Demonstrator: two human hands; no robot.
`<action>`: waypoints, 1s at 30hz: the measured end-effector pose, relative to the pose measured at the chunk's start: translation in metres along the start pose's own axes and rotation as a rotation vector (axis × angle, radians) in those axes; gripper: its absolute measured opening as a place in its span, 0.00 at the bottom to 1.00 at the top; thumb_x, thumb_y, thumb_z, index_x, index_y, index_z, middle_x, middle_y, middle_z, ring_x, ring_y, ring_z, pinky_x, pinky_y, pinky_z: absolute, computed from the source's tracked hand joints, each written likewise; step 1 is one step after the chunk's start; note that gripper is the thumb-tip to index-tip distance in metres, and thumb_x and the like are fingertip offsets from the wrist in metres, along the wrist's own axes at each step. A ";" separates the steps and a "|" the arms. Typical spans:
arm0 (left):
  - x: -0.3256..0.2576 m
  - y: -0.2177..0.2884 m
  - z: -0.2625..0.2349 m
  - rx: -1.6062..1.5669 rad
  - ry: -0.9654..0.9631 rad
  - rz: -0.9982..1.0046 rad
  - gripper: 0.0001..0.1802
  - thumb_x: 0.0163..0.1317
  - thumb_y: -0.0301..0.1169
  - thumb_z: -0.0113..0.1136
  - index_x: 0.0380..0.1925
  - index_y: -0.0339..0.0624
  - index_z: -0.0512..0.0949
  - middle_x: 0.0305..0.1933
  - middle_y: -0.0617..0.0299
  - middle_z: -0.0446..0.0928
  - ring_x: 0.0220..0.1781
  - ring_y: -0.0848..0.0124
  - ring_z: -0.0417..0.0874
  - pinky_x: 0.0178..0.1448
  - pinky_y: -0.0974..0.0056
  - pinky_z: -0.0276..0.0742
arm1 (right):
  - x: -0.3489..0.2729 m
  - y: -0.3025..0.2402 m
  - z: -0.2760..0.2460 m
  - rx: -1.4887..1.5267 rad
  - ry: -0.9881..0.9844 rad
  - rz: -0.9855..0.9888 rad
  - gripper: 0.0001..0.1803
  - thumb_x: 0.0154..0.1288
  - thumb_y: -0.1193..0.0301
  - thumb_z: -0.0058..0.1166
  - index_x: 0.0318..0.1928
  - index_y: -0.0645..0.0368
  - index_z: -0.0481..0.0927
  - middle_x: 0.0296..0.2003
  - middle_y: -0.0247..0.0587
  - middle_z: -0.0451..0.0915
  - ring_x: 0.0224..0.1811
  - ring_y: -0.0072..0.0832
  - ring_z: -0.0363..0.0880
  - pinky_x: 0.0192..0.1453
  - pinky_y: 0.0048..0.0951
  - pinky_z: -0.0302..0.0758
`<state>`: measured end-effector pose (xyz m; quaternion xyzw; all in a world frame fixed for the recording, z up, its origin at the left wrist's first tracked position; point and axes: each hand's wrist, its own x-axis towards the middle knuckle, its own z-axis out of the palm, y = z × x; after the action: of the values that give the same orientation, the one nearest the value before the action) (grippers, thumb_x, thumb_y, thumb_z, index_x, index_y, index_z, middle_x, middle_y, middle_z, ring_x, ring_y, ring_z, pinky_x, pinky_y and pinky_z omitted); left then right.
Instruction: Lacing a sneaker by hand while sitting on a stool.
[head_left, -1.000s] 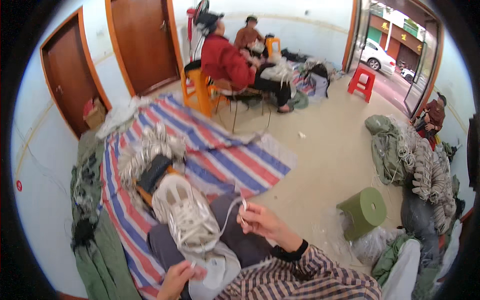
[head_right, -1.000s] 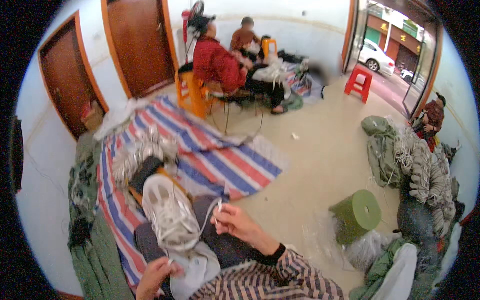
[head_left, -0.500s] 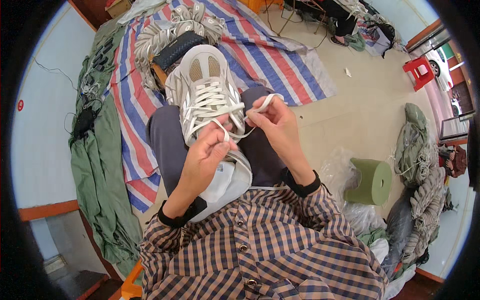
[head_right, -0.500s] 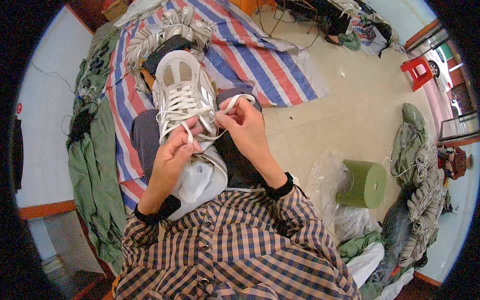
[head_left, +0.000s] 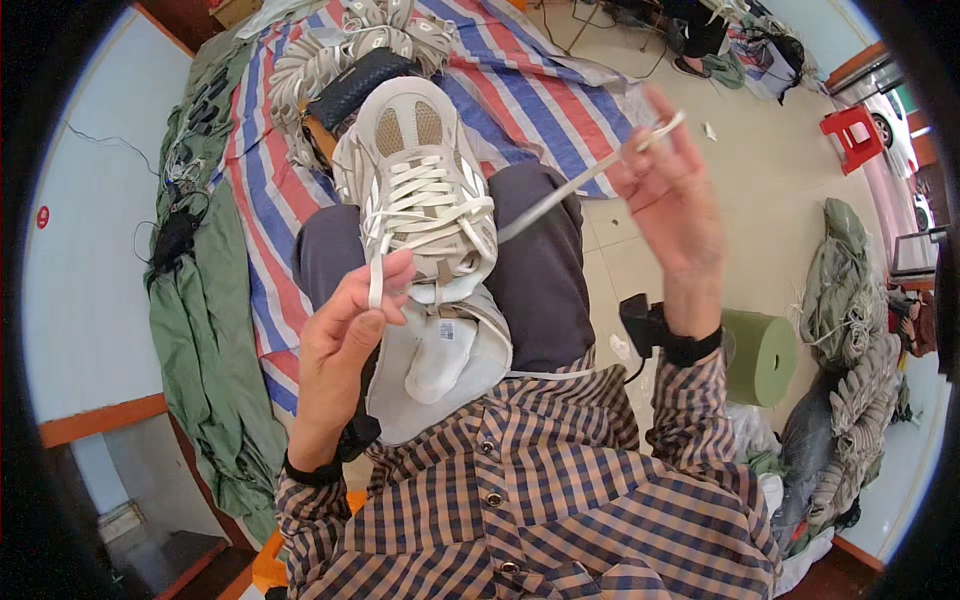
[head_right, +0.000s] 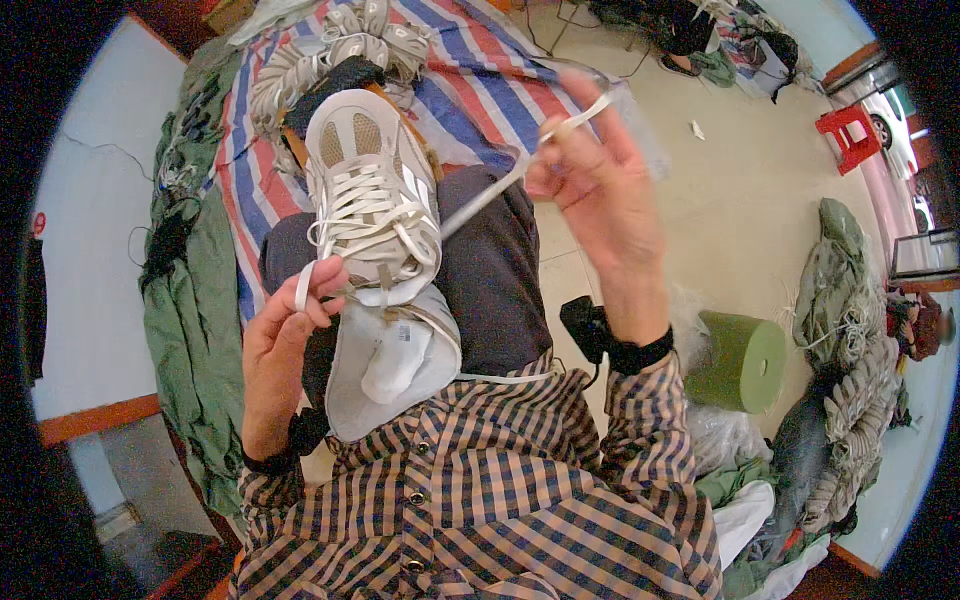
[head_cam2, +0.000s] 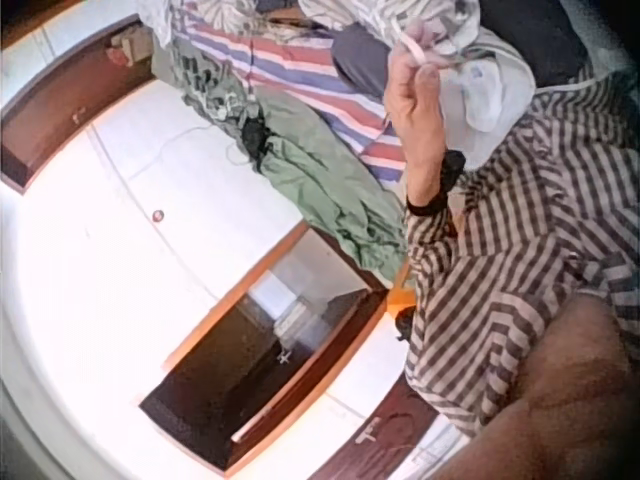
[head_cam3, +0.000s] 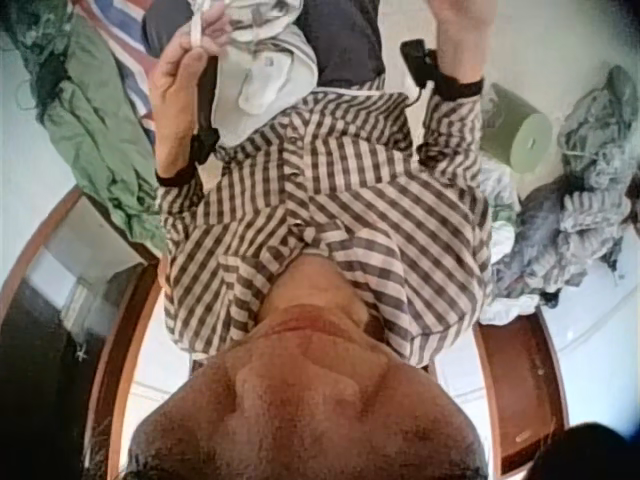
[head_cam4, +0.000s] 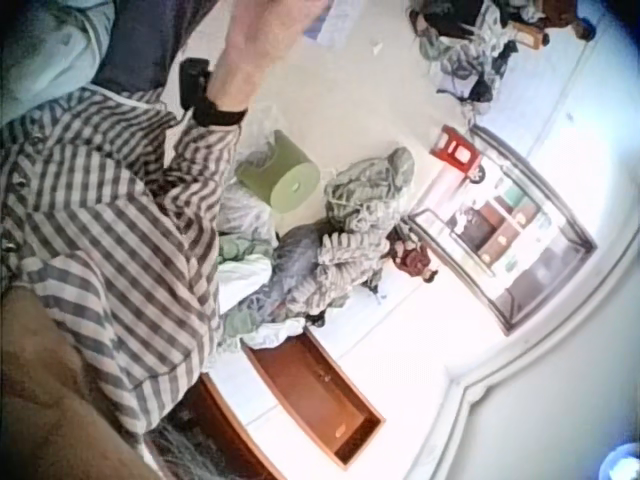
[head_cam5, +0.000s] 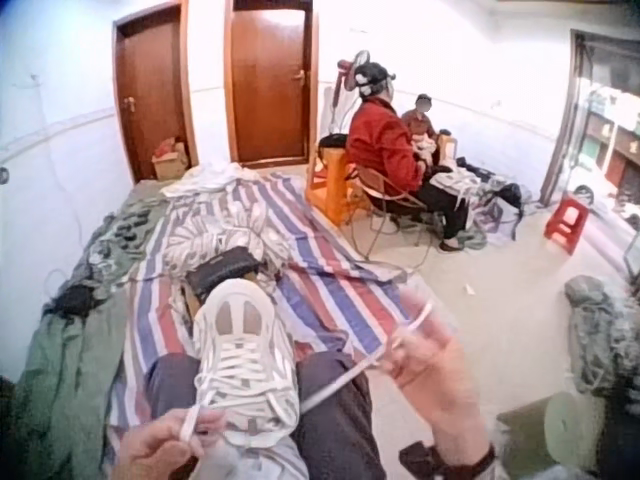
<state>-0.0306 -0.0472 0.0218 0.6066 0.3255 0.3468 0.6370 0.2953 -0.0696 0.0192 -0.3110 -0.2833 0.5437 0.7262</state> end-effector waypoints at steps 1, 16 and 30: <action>-0.002 0.000 -0.001 0.018 -0.007 0.000 0.09 0.70 0.30 0.49 0.36 0.37 0.77 0.64 0.50 0.70 0.65 0.64 0.70 0.67 0.61 0.62 | 0.003 -0.011 0.000 0.023 -0.099 -0.087 0.29 0.67 0.77 0.50 0.68 0.60 0.60 0.39 0.32 0.74 0.38 0.18 0.73 0.44 0.22 0.74; 0.024 -0.031 0.031 0.092 -0.155 -0.042 0.11 0.69 0.31 0.49 0.36 0.37 0.78 0.69 0.46 0.62 0.68 0.59 0.67 0.68 0.60 0.60 | -0.021 0.089 0.009 -0.364 0.117 0.037 0.27 0.62 0.78 0.59 0.61 0.63 0.68 0.34 0.34 0.79 0.33 0.19 0.78 0.39 0.20 0.76; 0.021 -0.043 0.039 0.060 -0.068 0.011 0.09 0.67 0.28 0.50 0.37 0.36 0.79 0.69 0.48 0.64 0.69 0.60 0.66 0.69 0.59 0.59 | -0.017 0.121 0.026 -0.502 0.056 -0.049 0.23 0.60 0.76 0.58 0.57 0.63 0.72 0.30 0.36 0.78 0.31 0.20 0.76 0.36 0.23 0.73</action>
<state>0.0153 -0.0518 -0.0192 0.6388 0.3106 0.3193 0.6273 0.1974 -0.0558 -0.0573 -0.4894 -0.3967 0.4300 0.6467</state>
